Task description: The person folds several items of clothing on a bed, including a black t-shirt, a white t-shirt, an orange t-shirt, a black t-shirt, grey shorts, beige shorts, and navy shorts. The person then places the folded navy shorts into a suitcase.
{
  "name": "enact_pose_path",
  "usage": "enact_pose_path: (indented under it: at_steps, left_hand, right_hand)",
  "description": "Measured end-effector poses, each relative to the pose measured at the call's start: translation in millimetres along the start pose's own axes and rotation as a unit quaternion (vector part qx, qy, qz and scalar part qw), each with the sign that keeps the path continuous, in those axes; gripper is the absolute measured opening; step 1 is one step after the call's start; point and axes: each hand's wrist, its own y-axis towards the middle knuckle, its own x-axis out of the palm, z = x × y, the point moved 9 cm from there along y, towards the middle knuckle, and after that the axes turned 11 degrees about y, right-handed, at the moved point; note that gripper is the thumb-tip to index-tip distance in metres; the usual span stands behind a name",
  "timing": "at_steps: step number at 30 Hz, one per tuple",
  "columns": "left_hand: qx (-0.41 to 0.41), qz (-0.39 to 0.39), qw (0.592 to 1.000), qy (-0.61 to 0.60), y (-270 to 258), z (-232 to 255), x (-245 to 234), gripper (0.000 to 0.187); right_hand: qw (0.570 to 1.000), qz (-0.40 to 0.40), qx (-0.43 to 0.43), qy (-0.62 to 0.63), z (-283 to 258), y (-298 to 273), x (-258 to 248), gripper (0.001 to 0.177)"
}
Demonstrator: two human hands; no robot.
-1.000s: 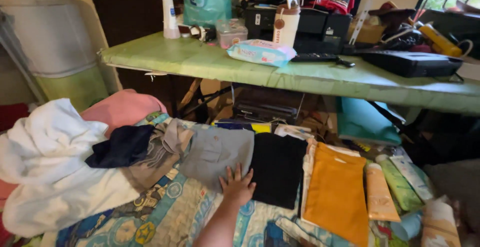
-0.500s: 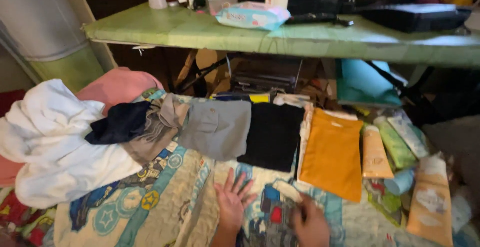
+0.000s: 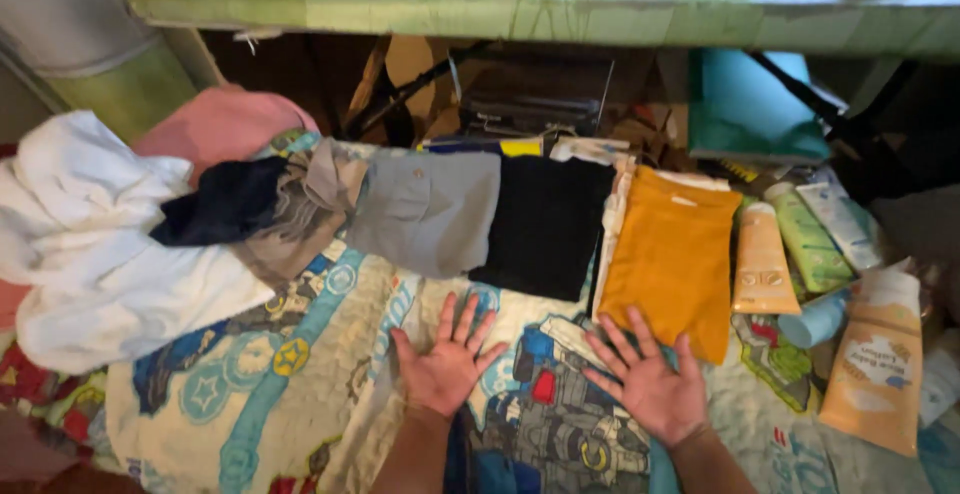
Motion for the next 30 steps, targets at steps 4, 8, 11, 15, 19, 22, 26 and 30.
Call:
enact_pose_path:
  at_steps: [4, 8, 11, 15, 19, 22, 26, 30]
  left_hand:
    - [-0.003, 0.008, 1.000, 0.000, 0, -1, 0, 0.109]
    - [0.001, 0.073, 0.997, -0.010, 2, -1, 3, 0.109]
    - [0.005, 0.134, 0.991, -0.013, -5, -3, -16, 0.107]
    - [0.003, 0.089, 0.996, 0.022, -6, -2, -8, 0.106]
    - [-0.008, 0.090, 0.995, 0.047, -3, -2, -1, 0.107]
    - [-0.005, 0.072, 0.995, 0.067, -2, -2, -1, 0.108]
    - [-0.005, 0.075, 0.995, 0.071, -1, -4, 5, 0.107]
    - [0.003, 0.086, 0.994, 0.068, -5, -4, 7, 0.105]
  right_hand:
    - [1.000, -0.004, 0.008, 0.020, 1, 1, 3, 0.078]
    - [0.999, 0.018, 0.011, 0.043, 7, 18, 14, 0.079]
    - [0.939, 0.274, 0.009, -0.208, 1, 44, -13, 0.090]
    - [0.938, 0.246, -0.047, -0.238, -10, 99, -20, 0.080]
    - [0.940, 0.239, -0.056, -0.236, -8, 97, -59, 0.077]
    - [0.944, 0.193, -0.046, -0.264, -2, 100, -52, 0.089]
    - [0.917, 0.234, -0.028, -0.323, 3, 103, -52, 0.091]
    - [0.925, 0.208, -0.027, -0.318, 5, 103, -54, 0.083]
